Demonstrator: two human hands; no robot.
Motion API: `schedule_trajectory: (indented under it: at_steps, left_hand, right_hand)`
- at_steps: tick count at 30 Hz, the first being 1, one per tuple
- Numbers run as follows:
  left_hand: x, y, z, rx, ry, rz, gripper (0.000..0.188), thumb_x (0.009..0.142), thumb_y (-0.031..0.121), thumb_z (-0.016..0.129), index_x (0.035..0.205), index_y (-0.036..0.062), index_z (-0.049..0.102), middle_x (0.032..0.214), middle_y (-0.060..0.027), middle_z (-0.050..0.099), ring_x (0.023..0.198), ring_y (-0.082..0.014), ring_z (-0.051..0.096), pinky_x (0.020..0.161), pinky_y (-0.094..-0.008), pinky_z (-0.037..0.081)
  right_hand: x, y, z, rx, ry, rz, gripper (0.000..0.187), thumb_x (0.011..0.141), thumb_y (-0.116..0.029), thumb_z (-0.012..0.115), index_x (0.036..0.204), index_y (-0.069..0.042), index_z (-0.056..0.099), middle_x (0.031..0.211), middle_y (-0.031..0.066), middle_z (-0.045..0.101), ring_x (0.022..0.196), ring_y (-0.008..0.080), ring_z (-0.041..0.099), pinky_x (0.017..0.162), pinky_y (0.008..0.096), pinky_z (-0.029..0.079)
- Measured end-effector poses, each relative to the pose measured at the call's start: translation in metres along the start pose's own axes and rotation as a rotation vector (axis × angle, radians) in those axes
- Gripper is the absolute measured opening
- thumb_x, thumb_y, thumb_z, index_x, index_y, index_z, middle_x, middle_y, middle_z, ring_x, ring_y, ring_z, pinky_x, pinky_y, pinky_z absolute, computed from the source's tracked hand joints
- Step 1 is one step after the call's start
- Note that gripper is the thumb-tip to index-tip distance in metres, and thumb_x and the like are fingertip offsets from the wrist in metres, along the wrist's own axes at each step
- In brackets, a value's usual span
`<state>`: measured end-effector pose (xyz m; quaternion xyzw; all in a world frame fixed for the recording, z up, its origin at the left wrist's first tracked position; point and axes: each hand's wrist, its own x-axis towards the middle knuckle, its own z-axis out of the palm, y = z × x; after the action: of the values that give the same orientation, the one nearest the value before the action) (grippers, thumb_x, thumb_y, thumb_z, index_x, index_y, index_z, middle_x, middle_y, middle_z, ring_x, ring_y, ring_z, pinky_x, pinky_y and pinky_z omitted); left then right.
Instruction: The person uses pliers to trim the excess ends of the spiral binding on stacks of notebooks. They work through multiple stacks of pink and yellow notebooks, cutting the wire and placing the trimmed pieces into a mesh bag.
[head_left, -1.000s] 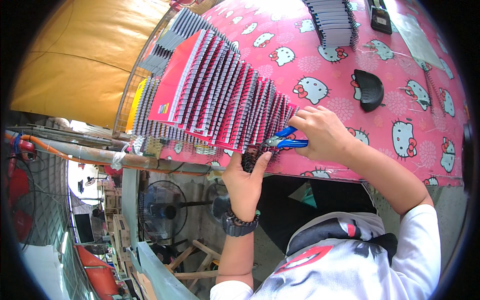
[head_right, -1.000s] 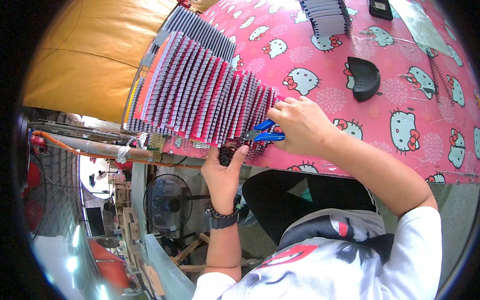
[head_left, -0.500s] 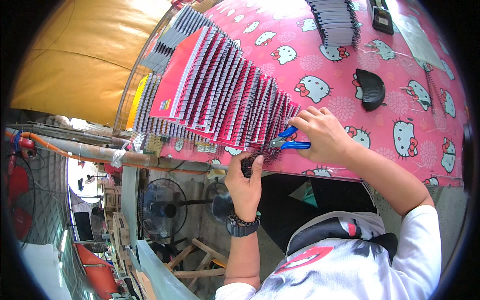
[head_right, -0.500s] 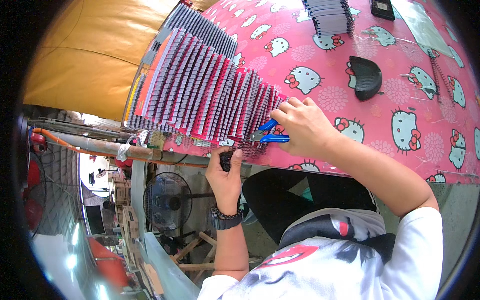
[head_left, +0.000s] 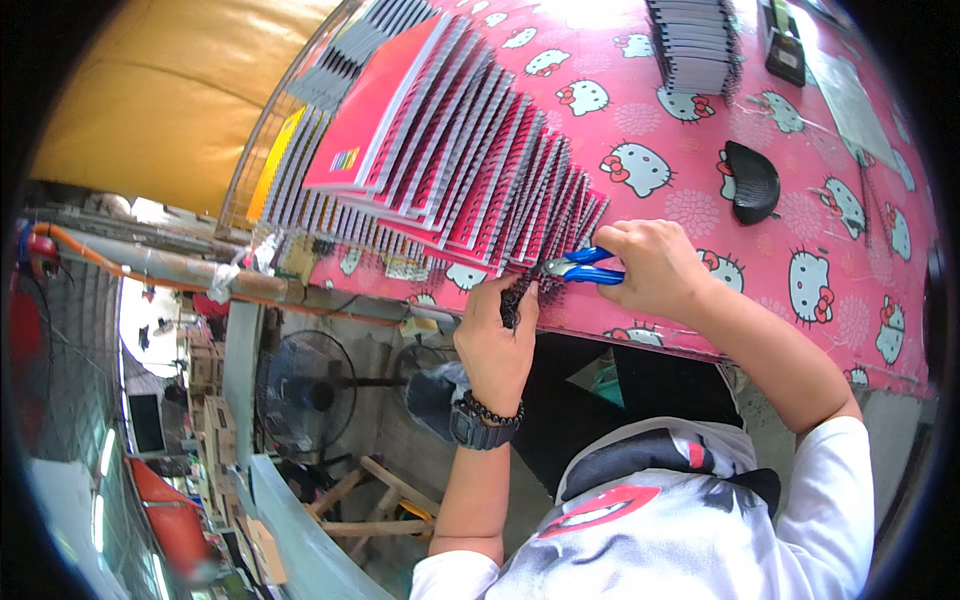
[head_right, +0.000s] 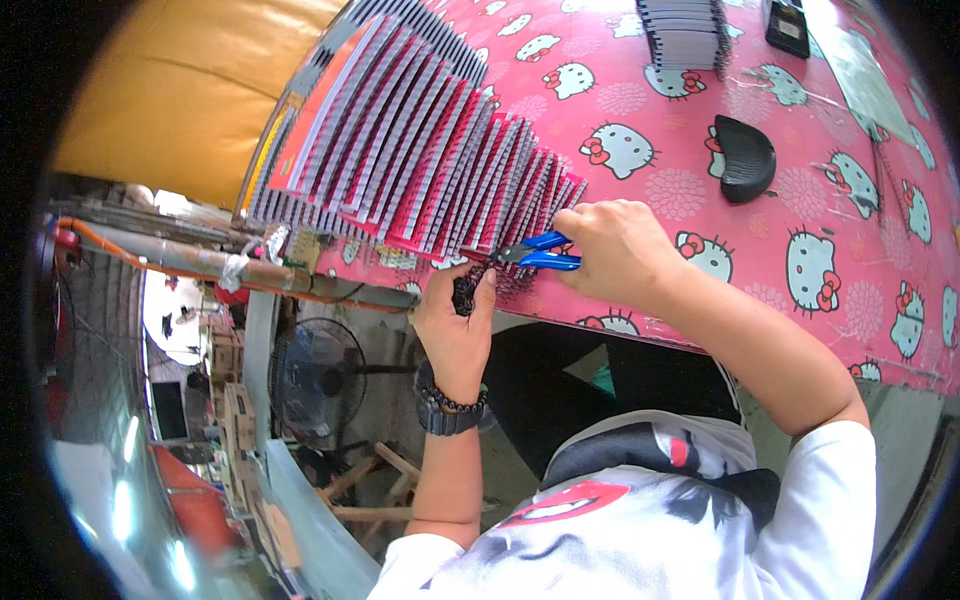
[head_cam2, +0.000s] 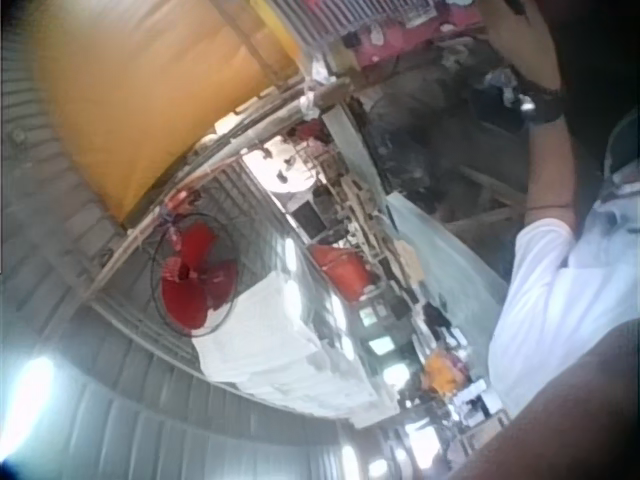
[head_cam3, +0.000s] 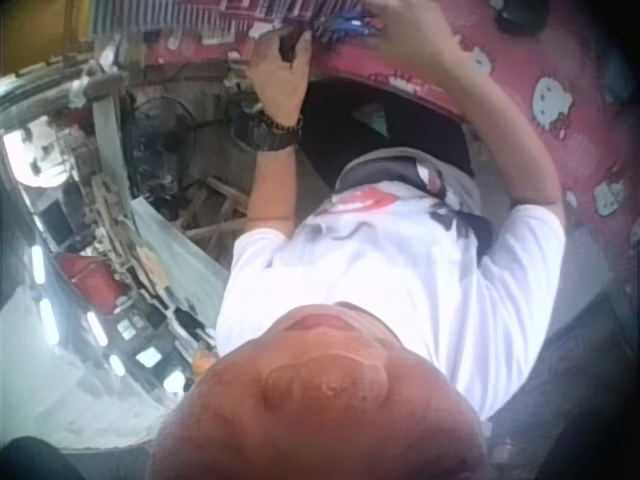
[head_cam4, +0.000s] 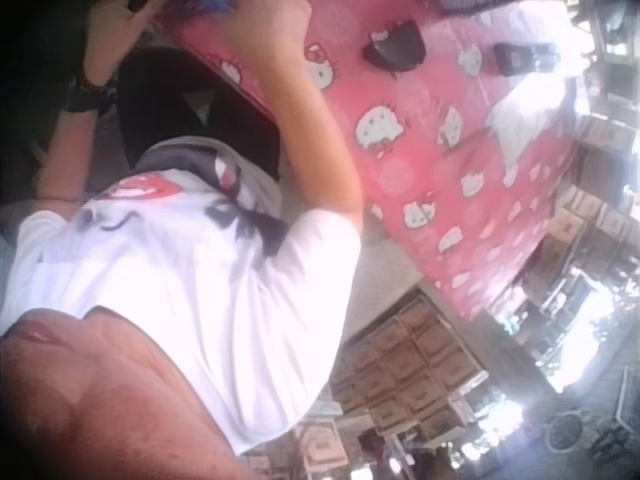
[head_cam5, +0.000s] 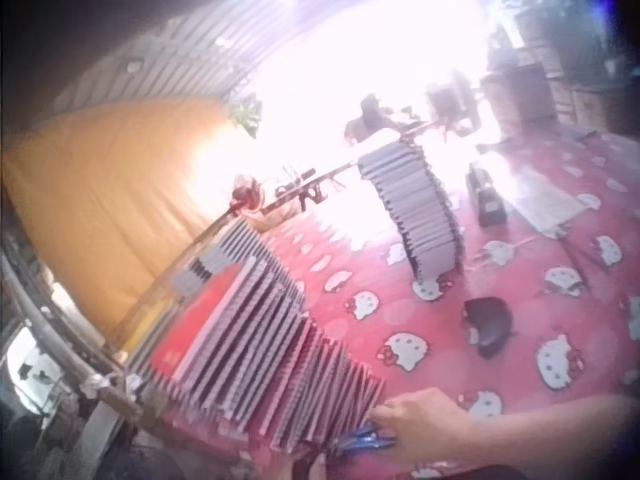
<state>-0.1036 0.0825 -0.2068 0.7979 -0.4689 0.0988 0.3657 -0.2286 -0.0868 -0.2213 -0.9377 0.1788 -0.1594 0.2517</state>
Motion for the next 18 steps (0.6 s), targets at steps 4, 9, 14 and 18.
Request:
schedule_trajectory:
  at_steps: [4, 9, 14, 18]
  left_hand:
    - [-0.014, -0.007, -0.021, -0.068, 0.062, 0.036, 0.02, 0.082, 0.012, 0.071, 0.097, 0.0025, 0.062, 0.088, -0.0143, 0.063, 0.078, -0.0322, 0.062, 0.07, -0.0372, 0.049]
    - [-0.065, -0.086, -0.092, 0.23, 0.551, -0.163, 0.02, 0.087, 0.017, 0.065, 0.097, 0.0, 0.061, 0.093, -0.0131, 0.063, 0.086, -0.027, 0.061, 0.076, -0.0351, 0.047]
    - [-0.114, -0.18, -0.14, 0.386, 0.826, -0.464, 0.026, 0.091, 0.022, 0.061, 0.098, -0.0024, 0.06, 0.095, -0.0147, 0.064, 0.086, -0.0297, 0.061, 0.081, -0.0375, 0.047]
    - [-0.182, -0.33, -0.148, 0.575, 0.645, -0.755, 0.047, 0.087, 0.037, 0.064, 0.108, -0.0042, 0.059, 0.108, -0.0209, 0.062, 0.102, -0.0353, 0.058, 0.09, -0.043, 0.045]
  right_hand:
    - [-0.006, 0.013, -0.009, 0.068, 0.129, 0.0, 0.031, 0.065, -0.015, 0.073, 0.089, -0.002, 0.058, 0.087, 0.0138, 0.062, 0.088, 0.0313, 0.061, 0.076, 0.0426, 0.047]
    - [-0.035, 0.073, -0.022, -0.239, 0.325, -0.031, 0.049, 0.068, -0.012, 0.073, 0.114, -0.006, 0.058, 0.105, 0.016, 0.06, 0.101, 0.0356, 0.055, 0.087, 0.0421, 0.043]
    - [-0.056, 0.112, -0.021, -0.364, 0.27, 0.137, 0.053, 0.076, -0.023, 0.074, 0.123, -0.009, 0.055, 0.111, 0.0123, 0.058, 0.106, 0.0322, 0.053, 0.091, 0.0423, 0.041]
    - [-0.044, 0.101, -0.022, -0.455, 0.246, 0.032, 0.054, 0.079, -0.031, 0.071, 0.125, -0.009, 0.053, 0.118, 0.01, 0.057, 0.111, 0.0301, 0.051, 0.095, 0.044, 0.037]
